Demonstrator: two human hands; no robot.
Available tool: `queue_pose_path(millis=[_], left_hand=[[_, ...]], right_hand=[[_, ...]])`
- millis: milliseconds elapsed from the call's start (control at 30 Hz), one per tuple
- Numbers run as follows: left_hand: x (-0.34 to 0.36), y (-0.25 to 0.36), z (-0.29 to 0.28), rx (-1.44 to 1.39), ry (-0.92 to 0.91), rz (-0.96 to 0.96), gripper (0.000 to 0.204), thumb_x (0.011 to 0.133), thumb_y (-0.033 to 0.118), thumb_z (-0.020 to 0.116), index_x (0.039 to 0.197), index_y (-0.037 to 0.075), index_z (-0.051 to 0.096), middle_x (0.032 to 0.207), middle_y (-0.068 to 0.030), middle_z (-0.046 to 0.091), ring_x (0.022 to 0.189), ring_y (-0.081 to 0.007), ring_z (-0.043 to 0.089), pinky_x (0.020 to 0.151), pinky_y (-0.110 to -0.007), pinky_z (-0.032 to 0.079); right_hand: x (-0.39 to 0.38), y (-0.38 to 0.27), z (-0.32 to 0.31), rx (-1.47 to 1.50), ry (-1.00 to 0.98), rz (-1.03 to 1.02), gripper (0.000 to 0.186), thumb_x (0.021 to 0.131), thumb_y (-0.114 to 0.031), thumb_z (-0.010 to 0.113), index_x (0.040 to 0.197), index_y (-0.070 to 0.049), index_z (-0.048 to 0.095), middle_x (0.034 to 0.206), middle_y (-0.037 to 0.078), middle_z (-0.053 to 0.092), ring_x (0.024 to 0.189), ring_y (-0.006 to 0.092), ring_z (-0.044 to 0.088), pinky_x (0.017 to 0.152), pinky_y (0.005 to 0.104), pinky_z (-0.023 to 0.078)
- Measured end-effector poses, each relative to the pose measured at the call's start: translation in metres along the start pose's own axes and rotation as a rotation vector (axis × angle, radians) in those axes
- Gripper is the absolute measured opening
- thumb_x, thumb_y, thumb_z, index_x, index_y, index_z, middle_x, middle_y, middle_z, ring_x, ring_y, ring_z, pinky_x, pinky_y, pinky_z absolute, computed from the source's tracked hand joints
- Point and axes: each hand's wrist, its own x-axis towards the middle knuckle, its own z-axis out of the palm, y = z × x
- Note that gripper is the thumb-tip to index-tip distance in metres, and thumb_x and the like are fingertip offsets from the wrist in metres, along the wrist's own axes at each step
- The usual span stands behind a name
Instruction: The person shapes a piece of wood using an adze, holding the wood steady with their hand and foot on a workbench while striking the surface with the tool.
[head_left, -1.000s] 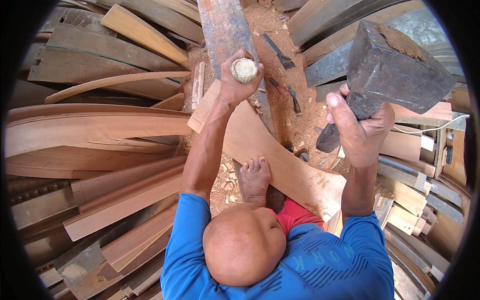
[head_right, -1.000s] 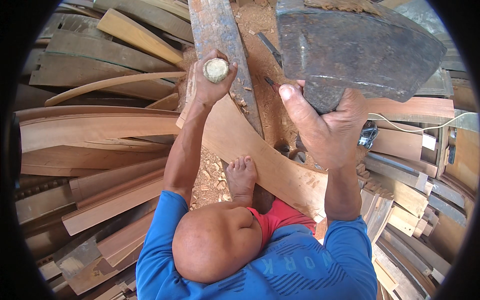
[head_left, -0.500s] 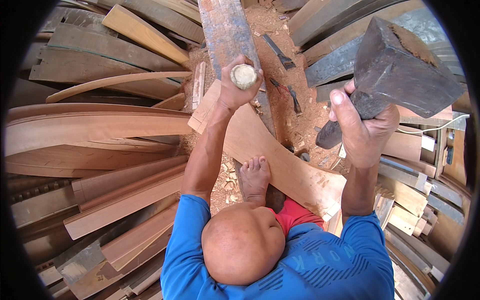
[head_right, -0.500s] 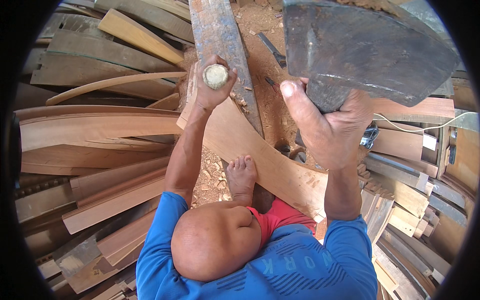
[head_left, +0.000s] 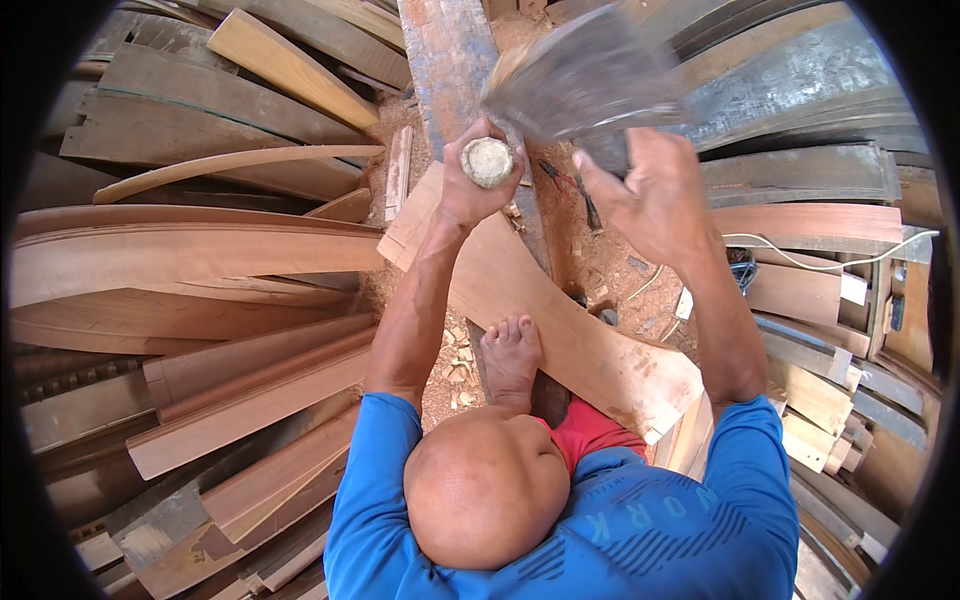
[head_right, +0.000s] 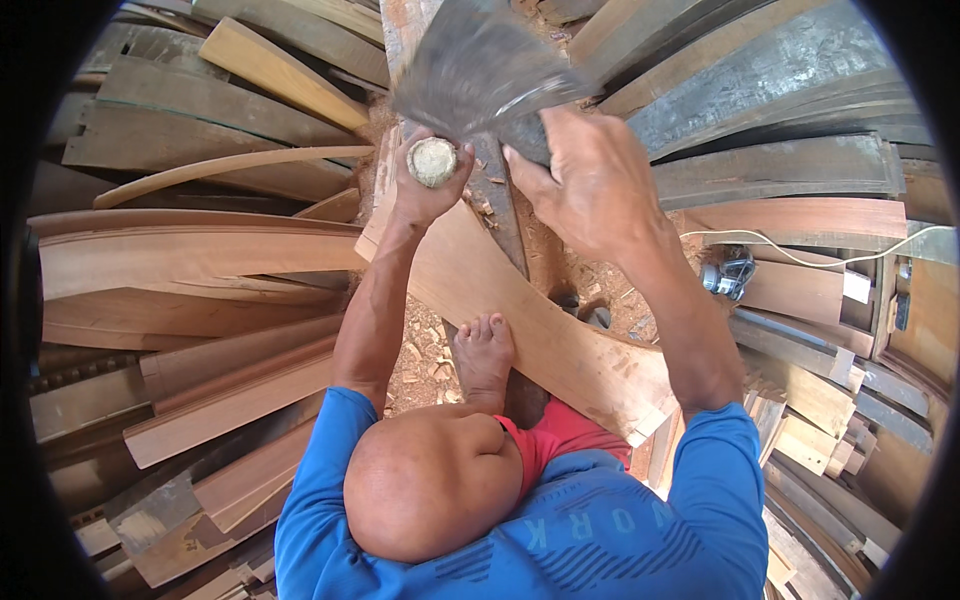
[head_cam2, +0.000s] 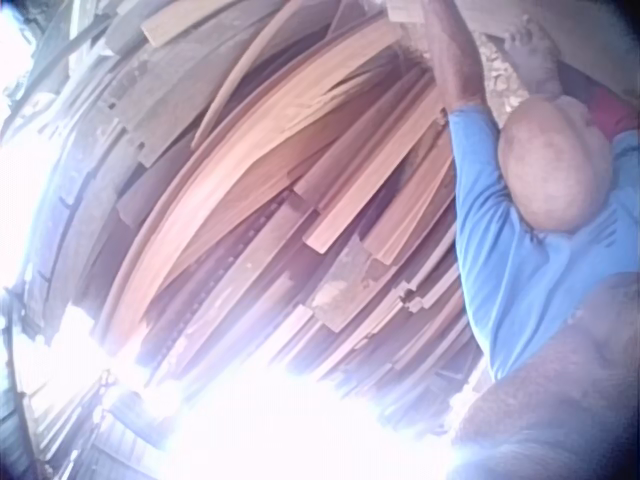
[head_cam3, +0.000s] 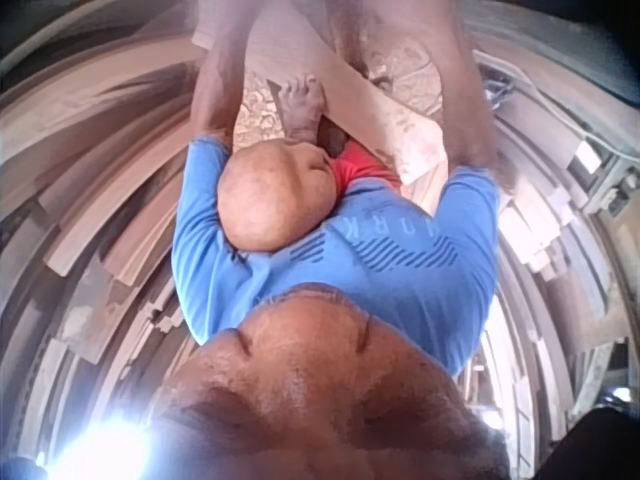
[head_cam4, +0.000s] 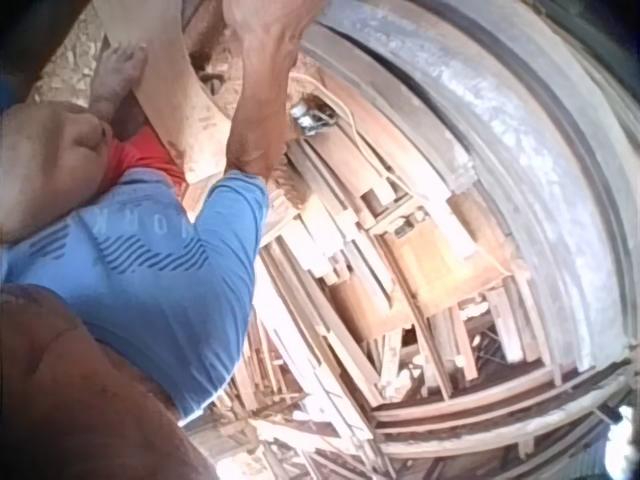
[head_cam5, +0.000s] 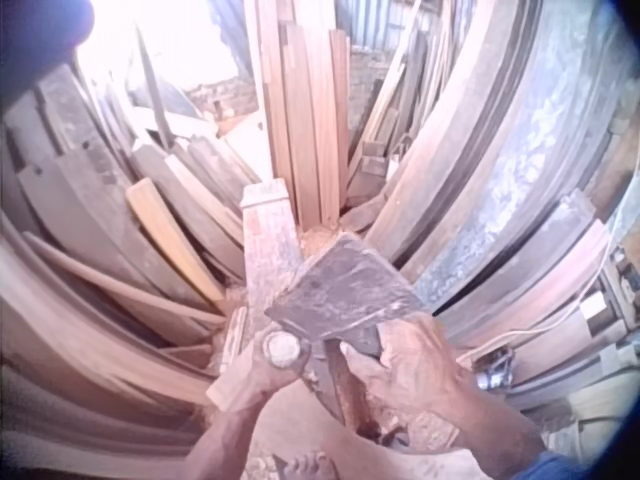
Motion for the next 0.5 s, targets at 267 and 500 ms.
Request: queue_pose_path(millis=[267,500], left_hand=[[0.000,-0.006,-0.008,0.011,-0.002,0.029,0.014,0.078,0.001,0.073,0.080,0.002,0.059,0.073,-0.0044,0.062,0.067,-0.0103,0.057,0.062,-0.027,0.047],[-0.013,-0.001,-0.009,0.011,0.051,0.119,0.018,0.078,0.001,0.073,0.095,0.003,0.067,0.086,-0.0065,0.072,0.081,-0.0133,0.068,0.070,-0.028,0.053]], right_hand=[[0.006,-0.020,0.004,0.164,0.070,-0.003,0.024,0.084,-0.015,0.072,0.097,0.004,0.068,0.074,0.021,0.068,0.065,0.0347,0.067,0.060,0.0423,0.052],[0.016,0.001,0.018,-0.079,-0.230,-0.067,0.025,0.081,-0.018,0.072,0.089,0.005,0.065,0.073,0.022,0.067,0.068,0.0372,0.069,0.061,0.0442,0.053]])
